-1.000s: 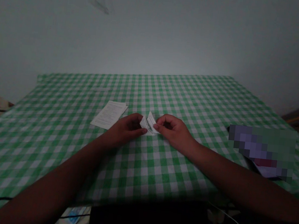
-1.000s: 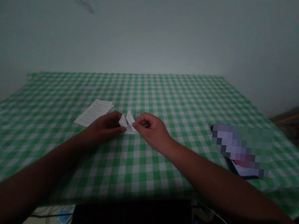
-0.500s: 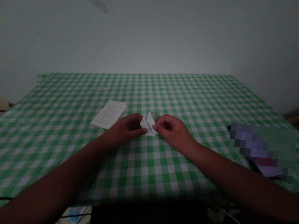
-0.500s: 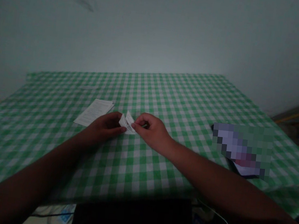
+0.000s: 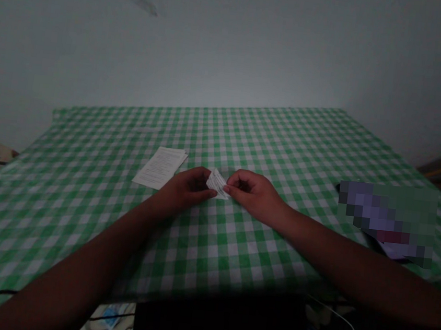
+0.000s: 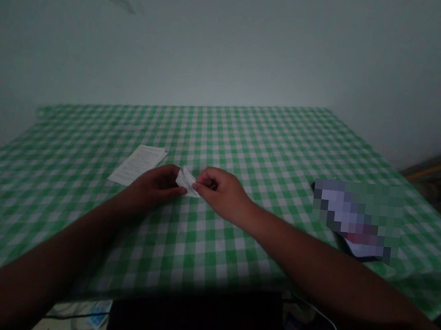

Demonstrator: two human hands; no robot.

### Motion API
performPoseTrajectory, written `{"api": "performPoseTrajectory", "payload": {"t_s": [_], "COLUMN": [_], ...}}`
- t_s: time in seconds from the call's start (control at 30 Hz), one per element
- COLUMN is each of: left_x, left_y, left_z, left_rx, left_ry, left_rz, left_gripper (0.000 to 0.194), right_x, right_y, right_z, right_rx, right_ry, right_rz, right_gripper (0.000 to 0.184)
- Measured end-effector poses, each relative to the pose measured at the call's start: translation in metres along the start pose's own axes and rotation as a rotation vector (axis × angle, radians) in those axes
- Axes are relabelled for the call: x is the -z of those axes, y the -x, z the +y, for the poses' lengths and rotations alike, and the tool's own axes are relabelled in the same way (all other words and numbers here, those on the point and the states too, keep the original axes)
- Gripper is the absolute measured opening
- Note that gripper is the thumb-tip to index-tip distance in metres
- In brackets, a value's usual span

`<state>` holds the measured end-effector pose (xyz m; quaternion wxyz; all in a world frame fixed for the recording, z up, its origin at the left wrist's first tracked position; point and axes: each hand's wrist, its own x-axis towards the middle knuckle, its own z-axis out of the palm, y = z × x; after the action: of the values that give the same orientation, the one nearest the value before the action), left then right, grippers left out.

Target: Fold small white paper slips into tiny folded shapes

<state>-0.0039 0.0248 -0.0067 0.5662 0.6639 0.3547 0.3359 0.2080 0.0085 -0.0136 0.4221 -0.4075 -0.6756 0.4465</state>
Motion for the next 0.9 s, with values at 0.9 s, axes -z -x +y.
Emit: {"api": "performPoseTrajectory", "payload": {"t_s": [0.9], "left_x": [0.014], "left_y": [0.008], "left_z": [0.005], "left_rx": [-0.286], "left_ry": [-0.825], "left_rz": [-0.137], "left_gripper": [0.029], "right_x": [0.01], "right_y": [-0.001], "right_z": [0.001], "right_rx": [0.412], "right_ry": [0.648], "right_rz": [-0.264], "right_gripper": [0.015]}}
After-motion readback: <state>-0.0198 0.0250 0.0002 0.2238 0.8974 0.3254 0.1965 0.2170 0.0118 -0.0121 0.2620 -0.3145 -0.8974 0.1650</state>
